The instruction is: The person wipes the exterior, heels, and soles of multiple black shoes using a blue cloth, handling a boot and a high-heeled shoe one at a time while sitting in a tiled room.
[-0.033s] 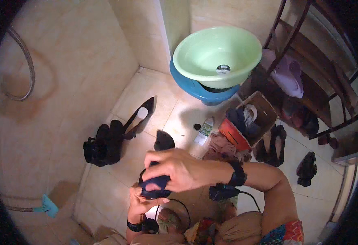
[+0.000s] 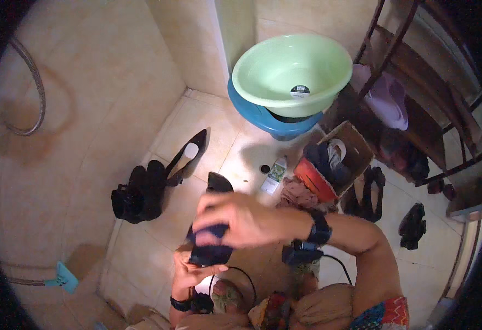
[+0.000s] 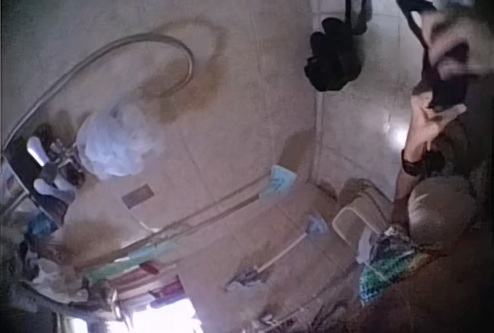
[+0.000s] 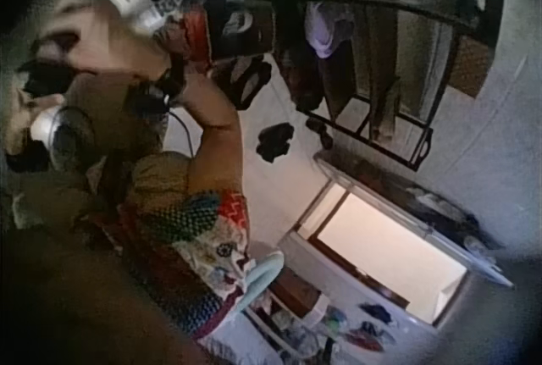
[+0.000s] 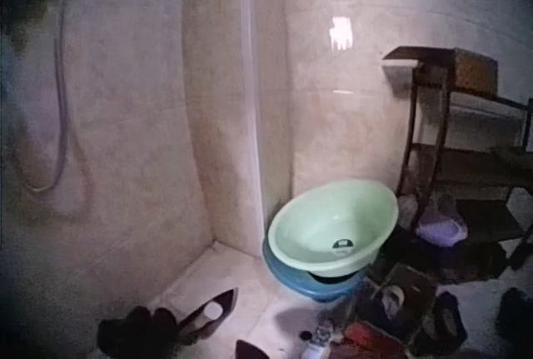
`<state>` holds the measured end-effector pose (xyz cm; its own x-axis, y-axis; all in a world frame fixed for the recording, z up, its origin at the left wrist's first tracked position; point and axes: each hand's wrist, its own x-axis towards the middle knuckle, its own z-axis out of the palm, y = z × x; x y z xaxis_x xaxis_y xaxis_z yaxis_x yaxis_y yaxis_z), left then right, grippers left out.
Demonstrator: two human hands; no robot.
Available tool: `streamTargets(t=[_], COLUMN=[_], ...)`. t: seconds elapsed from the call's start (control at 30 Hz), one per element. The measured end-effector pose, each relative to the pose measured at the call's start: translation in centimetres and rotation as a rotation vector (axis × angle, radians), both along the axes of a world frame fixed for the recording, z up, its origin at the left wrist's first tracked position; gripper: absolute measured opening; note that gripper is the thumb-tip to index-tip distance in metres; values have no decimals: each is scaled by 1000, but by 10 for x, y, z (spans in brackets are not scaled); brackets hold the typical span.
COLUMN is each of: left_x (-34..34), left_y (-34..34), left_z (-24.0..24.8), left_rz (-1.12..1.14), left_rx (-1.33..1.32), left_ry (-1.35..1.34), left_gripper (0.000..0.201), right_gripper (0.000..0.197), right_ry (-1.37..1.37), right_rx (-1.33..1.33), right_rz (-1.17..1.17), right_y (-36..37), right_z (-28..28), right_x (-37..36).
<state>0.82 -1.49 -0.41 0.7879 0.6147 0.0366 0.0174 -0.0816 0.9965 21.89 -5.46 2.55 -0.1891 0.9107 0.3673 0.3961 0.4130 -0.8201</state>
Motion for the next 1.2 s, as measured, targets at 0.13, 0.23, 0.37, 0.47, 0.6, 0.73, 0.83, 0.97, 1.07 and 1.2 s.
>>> streamTargets(t=[0.13, 0.23, 0.37, 0.47, 0.6, 0.73, 0.83, 0.97, 1.07, 1.2], left_x=[-8, -2, 12, 16, 11, 25, 17, 20, 28, 26], left_y=[6, 6, 7, 10, 10, 13, 11, 18, 17, 20], left_z=[-13, -8, -10, -23, -40, -28, -40, -40, -25, -44], left_rz=[-58, -25, 80, 77, 159, 77, 103, 167, 201, 208], left_rx=[-73, -215, -172, -158, -201, -160, -307, -692, -377, -363], left_ry=[82, 147, 144, 145, 49, 95, -30, -209, -22, -12], left_gripper=[25, 27, 21, 20, 16, 19, 17, 17, 18, 19], right_gripper=[13, 11, 14, 17, 21, 12, 20, 24, 11, 11], right_ry=[-321, -121, -171, -301, -410, -326, -396, -352, -254, -331], right_rx=[-38, 86, 23, 51, 173, -119, -5, 185, -11, 104], right_rz=[-319, -116, -12, -185, -68, -276, -196, -152, -312, -291], right_y=[17, -2, 3, 15, -4, 28, 11, -5, 16, 12], right_z=[-39, 0, 7, -4, 12, -10, -1, -2, -5, -2], right_x=[32, -5, -3, -3, -25, 4, -14, -36, -8, -21])
